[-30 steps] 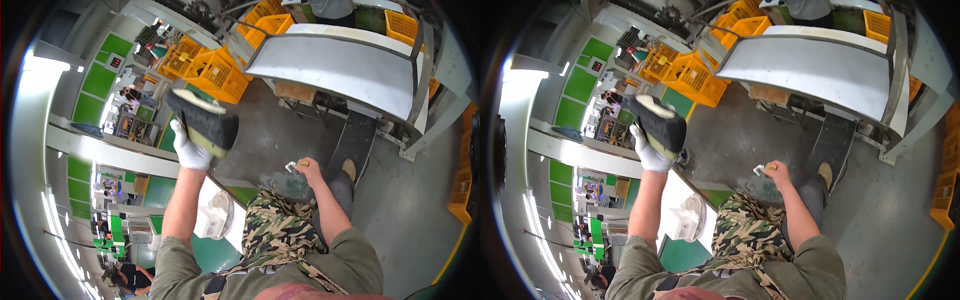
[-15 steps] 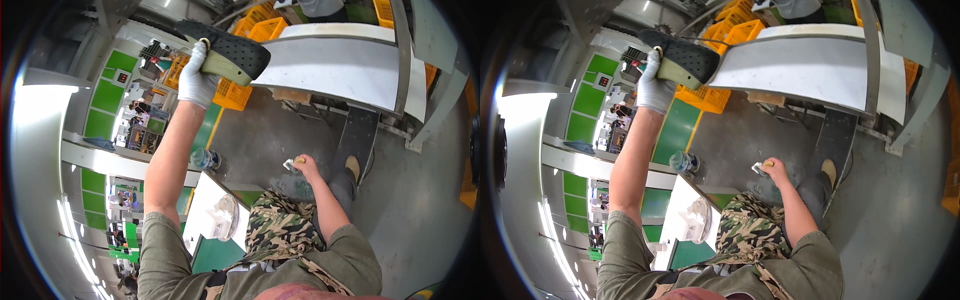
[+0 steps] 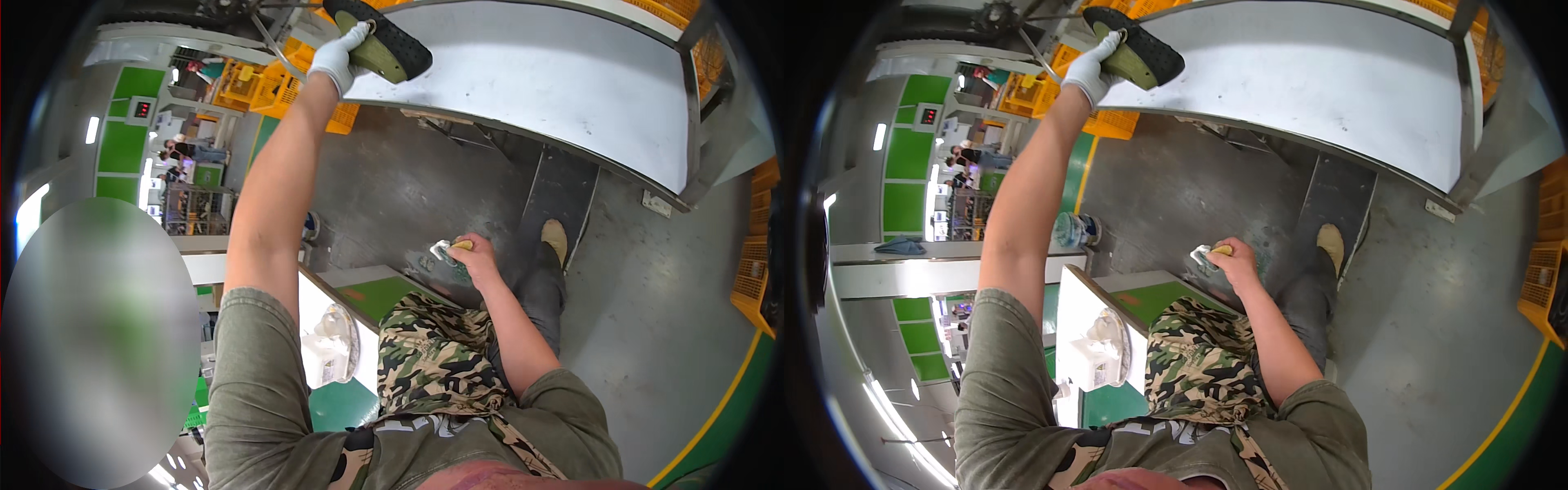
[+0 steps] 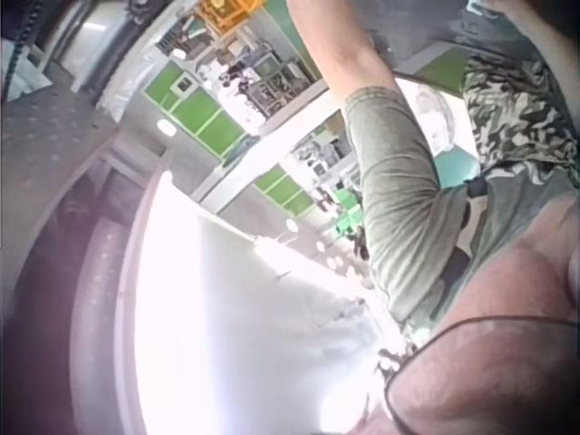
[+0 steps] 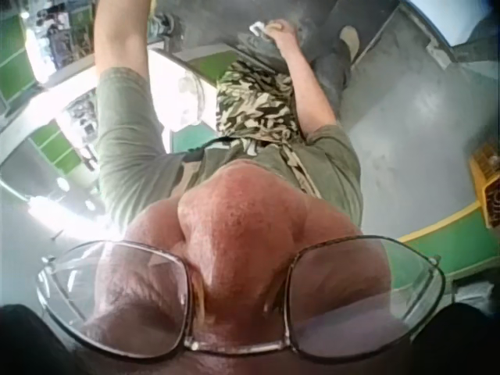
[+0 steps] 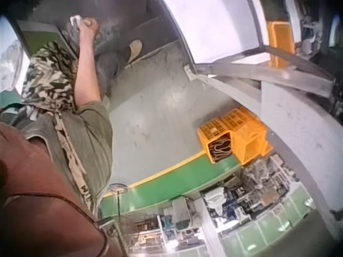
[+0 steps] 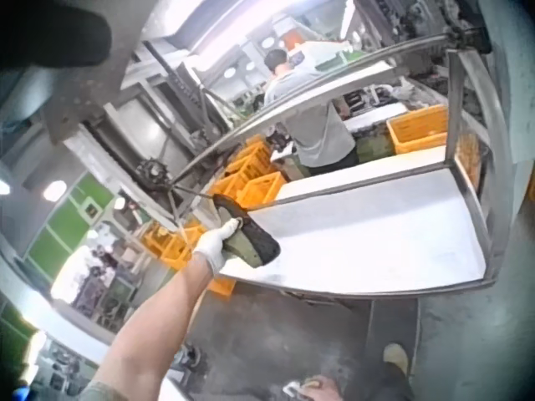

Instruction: Apply glue to the edges and sole of shoe components using a brush and a glue container on an assembly line.

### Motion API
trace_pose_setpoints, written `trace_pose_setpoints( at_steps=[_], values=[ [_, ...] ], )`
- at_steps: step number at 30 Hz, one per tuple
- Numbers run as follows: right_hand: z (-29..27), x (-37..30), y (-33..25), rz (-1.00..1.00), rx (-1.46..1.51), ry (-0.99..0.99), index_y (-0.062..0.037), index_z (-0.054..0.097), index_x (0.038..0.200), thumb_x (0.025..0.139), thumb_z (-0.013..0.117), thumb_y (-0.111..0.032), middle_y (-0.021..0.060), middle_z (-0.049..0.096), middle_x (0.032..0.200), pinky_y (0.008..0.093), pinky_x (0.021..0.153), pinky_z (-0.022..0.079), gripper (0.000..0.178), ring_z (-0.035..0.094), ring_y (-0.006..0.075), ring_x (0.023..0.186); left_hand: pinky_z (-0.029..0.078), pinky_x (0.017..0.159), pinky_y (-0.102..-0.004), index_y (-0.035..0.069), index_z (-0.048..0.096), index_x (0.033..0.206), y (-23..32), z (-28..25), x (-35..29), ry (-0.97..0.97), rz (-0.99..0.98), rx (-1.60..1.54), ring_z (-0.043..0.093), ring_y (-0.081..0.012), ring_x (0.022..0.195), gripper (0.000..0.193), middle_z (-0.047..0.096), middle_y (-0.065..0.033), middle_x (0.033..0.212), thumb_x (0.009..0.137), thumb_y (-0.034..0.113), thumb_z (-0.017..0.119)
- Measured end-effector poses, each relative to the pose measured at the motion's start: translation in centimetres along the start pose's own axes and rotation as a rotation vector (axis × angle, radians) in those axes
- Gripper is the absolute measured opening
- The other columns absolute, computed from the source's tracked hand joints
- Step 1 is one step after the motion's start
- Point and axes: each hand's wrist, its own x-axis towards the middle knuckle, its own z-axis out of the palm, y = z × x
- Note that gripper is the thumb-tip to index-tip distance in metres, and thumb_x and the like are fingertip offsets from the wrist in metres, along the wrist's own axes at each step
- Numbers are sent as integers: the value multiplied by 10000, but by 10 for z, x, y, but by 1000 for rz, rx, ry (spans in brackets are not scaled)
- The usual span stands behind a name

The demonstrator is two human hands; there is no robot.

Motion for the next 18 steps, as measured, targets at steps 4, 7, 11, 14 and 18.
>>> trace_pose_setpoints(
  at_steps=[4, 7, 11, 14, 18],
  values=[
    [6, -1, -5, 27, -7, 6, -18, 639, 940, 765, 785, -24, 8, 641, 829, 248, 667, 470, 228, 588, 88, 732, 496, 1016, -472, 54, 636, 1195, -20, -22, 40, -27, -112, 37, 618, -241, 1103, 270, 661, -61, 1177, 951, 166, 664],
    [10, -2, -4, 69, -53, 8, -27, 636, 917, 773, 779, -24, -4, 633, 821, 244, 666, 462, 203, 577, 80, 730, 491, 1021, -467, 34, 606, 1242, -40, -47, 58, -39, -92, 39, 611, -238, 1118, 329, 649, -66, 1198, 948, 169, 669],
    [13, -1, 9, 54, -63, -16, -35, 653, 900, 764, 785, -51, -4, 640, 803, 260, 647, 481, 190, 588, 89, 725, 518, 966, -357, -8, 560, 1330, -51, -86, 69, 52, 77, 423, 638, -203, 1063, 423, 647, -94, 1214, 945, 136, 663],
    [13, 0, 14, 84, -216, 8, -45, 653, 905, 755, 788, -52, -3, 643, 818, 262, 661, 485, 202, 586, 95, 729, 498, 953, -297, -28, 580, 1307, -48, -97, 37, 79, 256, 524, 631, -186, 1071, 412, 657, -105, 1213, 931, 120, 662],
    [3, 4, 23, 55, -220, 73, -52, 651, 898, 747, 774, -42, -1, 646, 829, 266, 667, 485, 196, 587, 105, 736, 470, 994, -313, -51, 619, 1211, -34, -60, -144, 91, 312, 379, 627, -195, 1102, 383, 670, -103, 1195, 886, 127, 717]
  ],
)
